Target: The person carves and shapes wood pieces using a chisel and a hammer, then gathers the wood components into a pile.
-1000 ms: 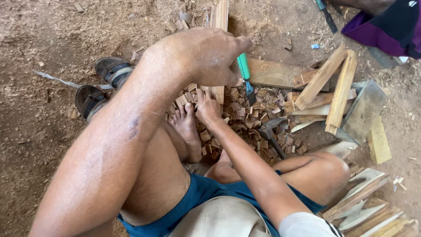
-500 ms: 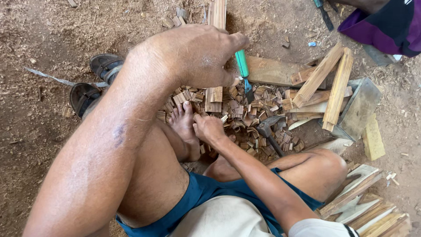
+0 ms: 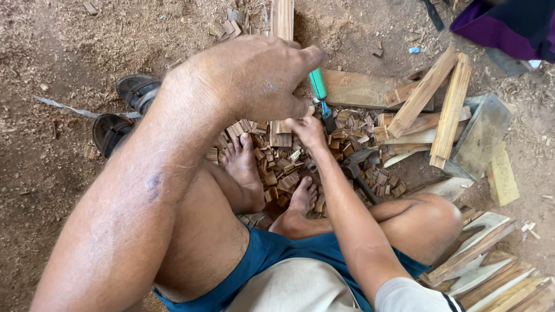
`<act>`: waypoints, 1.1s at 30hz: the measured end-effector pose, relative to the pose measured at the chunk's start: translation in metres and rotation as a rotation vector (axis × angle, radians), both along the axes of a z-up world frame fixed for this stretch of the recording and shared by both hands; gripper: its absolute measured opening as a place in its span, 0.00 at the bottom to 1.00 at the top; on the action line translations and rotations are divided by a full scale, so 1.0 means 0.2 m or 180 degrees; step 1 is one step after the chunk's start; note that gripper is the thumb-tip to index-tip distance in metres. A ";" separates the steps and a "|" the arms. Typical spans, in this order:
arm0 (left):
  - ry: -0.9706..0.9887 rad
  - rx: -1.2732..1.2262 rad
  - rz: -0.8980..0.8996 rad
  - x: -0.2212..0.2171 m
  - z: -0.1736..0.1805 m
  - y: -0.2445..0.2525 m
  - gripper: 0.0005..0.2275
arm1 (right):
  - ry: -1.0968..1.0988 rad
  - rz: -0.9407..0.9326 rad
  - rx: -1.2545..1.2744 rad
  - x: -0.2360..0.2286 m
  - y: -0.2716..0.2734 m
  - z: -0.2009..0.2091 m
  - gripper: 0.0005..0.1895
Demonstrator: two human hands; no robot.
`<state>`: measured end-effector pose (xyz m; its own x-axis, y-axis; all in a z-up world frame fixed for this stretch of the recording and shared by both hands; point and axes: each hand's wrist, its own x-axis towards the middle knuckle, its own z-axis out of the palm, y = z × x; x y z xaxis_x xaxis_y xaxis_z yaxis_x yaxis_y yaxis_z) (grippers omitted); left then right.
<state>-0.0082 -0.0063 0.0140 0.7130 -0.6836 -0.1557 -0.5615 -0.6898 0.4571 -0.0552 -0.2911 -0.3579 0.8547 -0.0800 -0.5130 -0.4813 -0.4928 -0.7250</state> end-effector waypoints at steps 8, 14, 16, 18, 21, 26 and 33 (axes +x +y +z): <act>-0.0240 -0.0113 -0.0078 0.00 -0.02 -0.02 0.26 | -0.1464 0.0490 -0.0145 -0.04 -0.01 -0.07 0.32; -0.0156 -0.0016 -0.0007 -0.01 -0.03 -0.02 0.30 | 0.0141 -0.0815 0.0302 -0.02 0.00 -0.13 0.32; -0.0140 -0.0084 0.0022 -0.01 -0.03 -0.02 0.31 | 0.0158 -0.1018 0.0272 -0.01 -0.01 -0.16 0.33; -0.0167 -0.0039 0.0030 -0.01 -0.02 -0.01 0.28 | -0.3084 0.1291 -0.1251 -0.01 0.00 -0.19 0.39; -0.0267 -0.0144 -0.0066 -0.01 -0.01 0.00 0.28 | 0.0061 -0.0529 -0.0478 0.01 0.01 -0.16 0.34; -0.0115 -0.0085 -0.0020 -0.01 0.00 0.00 0.29 | 0.0178 -0.0695 0.0482 -0.07 0.05 -0.03 0.26; -0.0106 0.0005 0.0029 -0.01 -0.04 0.01 0.30 | 0.0254 0.0599 -0.1022 -0.08 -0.08 0.27 0.21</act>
